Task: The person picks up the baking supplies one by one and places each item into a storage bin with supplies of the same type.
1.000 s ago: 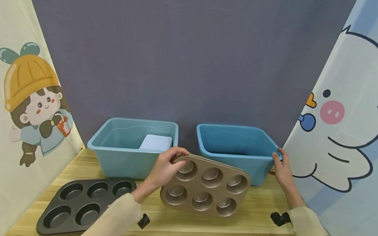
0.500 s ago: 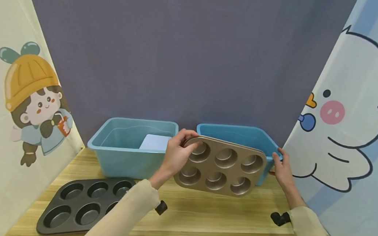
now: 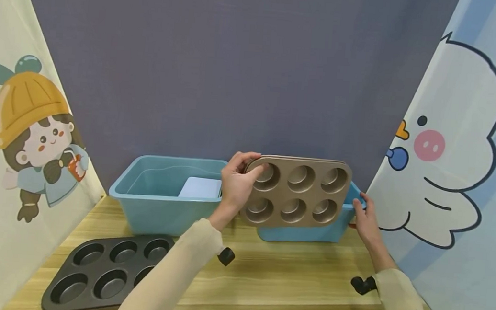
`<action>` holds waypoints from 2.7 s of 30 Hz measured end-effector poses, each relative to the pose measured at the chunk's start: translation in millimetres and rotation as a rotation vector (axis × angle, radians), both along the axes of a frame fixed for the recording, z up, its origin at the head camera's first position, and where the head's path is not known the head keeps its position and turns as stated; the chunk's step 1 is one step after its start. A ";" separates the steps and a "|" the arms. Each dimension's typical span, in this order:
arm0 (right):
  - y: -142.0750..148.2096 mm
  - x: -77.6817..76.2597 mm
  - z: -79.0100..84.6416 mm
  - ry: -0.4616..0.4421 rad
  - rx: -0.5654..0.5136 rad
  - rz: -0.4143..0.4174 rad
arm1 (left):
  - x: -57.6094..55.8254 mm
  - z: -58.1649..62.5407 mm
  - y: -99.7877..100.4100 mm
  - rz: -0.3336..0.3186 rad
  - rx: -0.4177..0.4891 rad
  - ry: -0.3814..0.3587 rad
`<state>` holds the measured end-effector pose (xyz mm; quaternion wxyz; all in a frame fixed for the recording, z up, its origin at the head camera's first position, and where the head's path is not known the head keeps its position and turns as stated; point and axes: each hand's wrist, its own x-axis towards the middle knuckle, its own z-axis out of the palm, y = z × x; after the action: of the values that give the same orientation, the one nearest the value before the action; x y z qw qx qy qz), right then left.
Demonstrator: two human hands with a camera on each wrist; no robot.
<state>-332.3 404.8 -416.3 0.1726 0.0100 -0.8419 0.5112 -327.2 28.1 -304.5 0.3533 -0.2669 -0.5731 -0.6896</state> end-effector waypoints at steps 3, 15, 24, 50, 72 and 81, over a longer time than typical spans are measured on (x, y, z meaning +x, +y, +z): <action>-1.0 0.1 -0.2 0.009 0.005 -0.009 | -6.7 3.9 5.8 0.009 0.042 0.028; 1.6 -0.8 -1.8 0.013 -0.025 -0.016 | -36.3 27.7 37.2 0.042 0.094 0.083; -6.8 -3.0 -1.5 -0.023 -0.027 -0.078 | -48.6 19.8 46.0 0.045 0.154 -0.009; -11.8 1.3 -1.7 -0.026 -0.073 -0.136 | -76.1 -7.7 81.6 0.105 0.086 -0.004; -17.7 1.4 2.1 -0.064 -0.095 -0.186 | -84.2 -47.5 65.4 0.093 -0.601 -0.340; -15.8 -1.5 2.3 -0.068 -0.105 -0.202 | -90.9 -48.3 60.1 -0.071 -0.749 -0.489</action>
<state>-333.8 389.1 -414.0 0.1948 -0.1012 -0.8161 0.5346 -418.1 88.1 -352.8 0.0627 -0.2250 -0.8404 -0.4891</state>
